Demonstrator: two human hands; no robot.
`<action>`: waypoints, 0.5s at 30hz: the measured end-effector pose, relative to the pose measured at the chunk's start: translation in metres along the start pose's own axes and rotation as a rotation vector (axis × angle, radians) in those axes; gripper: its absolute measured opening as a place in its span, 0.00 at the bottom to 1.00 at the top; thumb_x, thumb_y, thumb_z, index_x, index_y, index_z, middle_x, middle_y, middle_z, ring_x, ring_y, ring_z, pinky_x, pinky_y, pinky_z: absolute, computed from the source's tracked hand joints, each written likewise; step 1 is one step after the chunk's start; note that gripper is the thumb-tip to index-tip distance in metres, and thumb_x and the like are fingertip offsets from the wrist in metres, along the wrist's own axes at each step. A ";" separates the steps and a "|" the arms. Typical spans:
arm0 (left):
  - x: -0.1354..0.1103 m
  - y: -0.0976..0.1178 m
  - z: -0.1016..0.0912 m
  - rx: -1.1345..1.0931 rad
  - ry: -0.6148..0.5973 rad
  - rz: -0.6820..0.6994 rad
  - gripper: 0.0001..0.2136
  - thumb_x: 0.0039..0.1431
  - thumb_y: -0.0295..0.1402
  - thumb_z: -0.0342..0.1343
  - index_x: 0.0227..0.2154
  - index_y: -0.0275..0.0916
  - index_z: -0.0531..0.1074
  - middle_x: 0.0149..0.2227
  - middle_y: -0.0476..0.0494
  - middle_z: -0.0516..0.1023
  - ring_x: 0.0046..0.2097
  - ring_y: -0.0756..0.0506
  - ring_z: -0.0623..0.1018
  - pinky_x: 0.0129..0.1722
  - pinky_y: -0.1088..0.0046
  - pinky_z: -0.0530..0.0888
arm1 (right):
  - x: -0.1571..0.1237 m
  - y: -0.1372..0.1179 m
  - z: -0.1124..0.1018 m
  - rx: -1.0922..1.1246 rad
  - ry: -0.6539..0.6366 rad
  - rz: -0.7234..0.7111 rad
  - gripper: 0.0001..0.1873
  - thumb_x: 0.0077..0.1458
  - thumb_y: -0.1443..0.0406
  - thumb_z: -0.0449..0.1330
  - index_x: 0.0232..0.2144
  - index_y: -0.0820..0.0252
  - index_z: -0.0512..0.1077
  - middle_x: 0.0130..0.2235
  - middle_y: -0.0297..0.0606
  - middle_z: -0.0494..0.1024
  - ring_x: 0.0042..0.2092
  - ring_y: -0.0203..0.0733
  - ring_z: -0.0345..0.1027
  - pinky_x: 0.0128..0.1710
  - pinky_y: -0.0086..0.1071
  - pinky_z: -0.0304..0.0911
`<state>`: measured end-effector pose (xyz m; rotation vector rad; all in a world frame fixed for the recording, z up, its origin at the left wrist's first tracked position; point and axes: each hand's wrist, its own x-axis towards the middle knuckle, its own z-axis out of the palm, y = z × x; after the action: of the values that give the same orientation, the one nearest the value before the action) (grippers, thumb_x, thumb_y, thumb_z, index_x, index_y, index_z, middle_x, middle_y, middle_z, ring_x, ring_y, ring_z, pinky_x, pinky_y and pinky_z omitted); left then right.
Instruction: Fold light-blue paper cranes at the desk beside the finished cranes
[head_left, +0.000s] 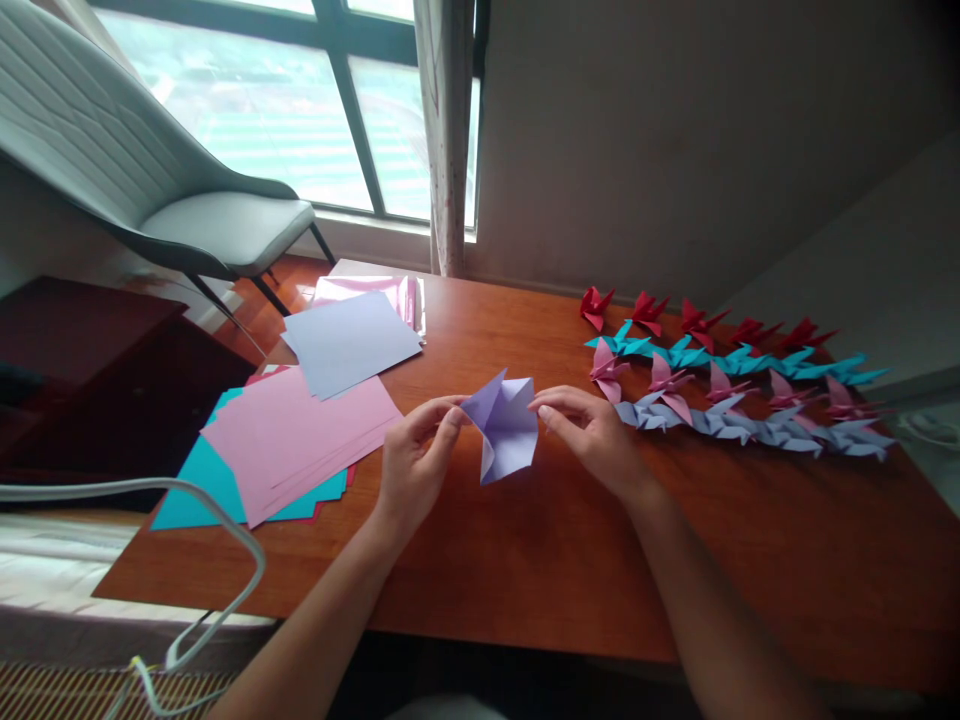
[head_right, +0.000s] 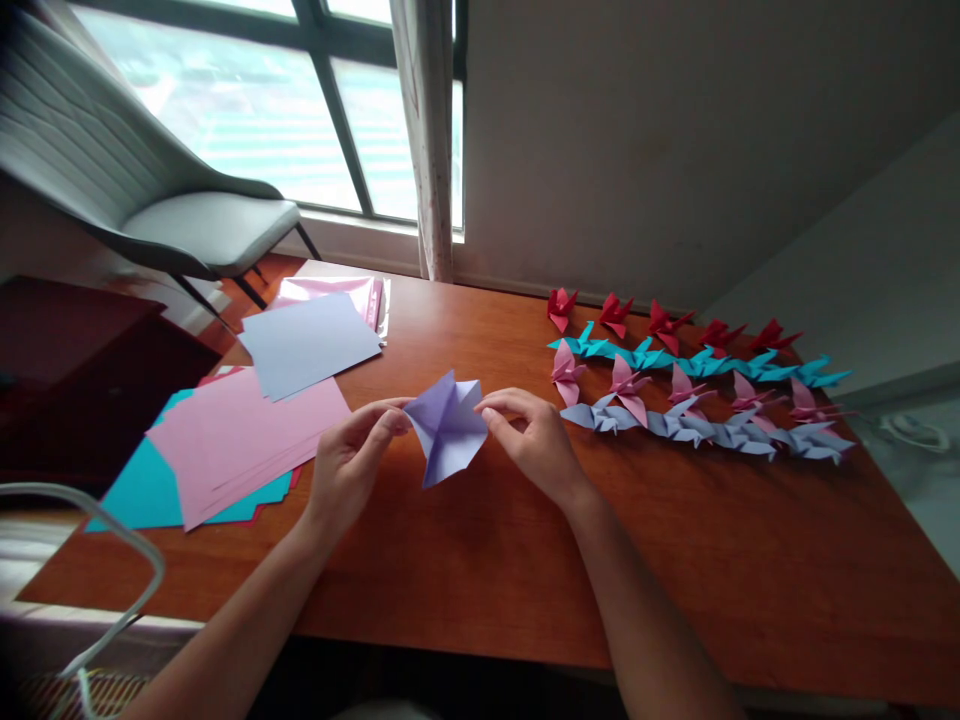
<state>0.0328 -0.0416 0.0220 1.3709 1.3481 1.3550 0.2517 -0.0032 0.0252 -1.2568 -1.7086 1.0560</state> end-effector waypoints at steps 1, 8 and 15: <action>0.000 -0.001 0.000 0.026 0.003 -0.012 0.10 0.64 0.39 0.57 0.34 0.38 0.79 0.36 0.46 0.82 0.38 0.46 0.79 0.40 0.72 0.74 | 0.000 0.001 0.000 -0.029 -0.009 0.006 0.09 0.59 0.64 0.59 0.35 0.58 0.80 0.43 0.41 0.82 0.47 0.45 0.75 0.41 0.33 0.69; 0.005 -0.013 -0.005 0.184 -0.028 -0.124 0.12 0.57 0.42 0.63 0.26 0.38 0.75 0.28 0.47 0.80 0.31 0.47 0.78 0.32 0.73 0.72 | 0.003 0.009 0.001 -0.193 0.025 0.086 0.10 0.59 0.61 0.60 0.30 0.58 0.78 0.34 0.38 0.82 0.36 0.43 0.76 0.36 0.33 0.67; 0.005 -0.007 -0.008 0.044 0.005 -0.008 0.07 0.63 0.37 0.58 0.34 0.38 0.76 0.41 0.42 0.81 0.44 0.44 0.80 0.41 0.71 0.74 | 0.004 0.016 0.001 -0.416 0.046 0.006 0.10 0.55 0.61 0.63 0.24 0.57 0.71 0.30 0.36 0.78 0.32 0.41 0.71 0.33 0.34 0.64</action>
<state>0.0234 -0.0367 0.0170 1.3911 1.3926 1.3315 0.2556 0.0033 0.0102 -1.5270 -1.9531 0.6858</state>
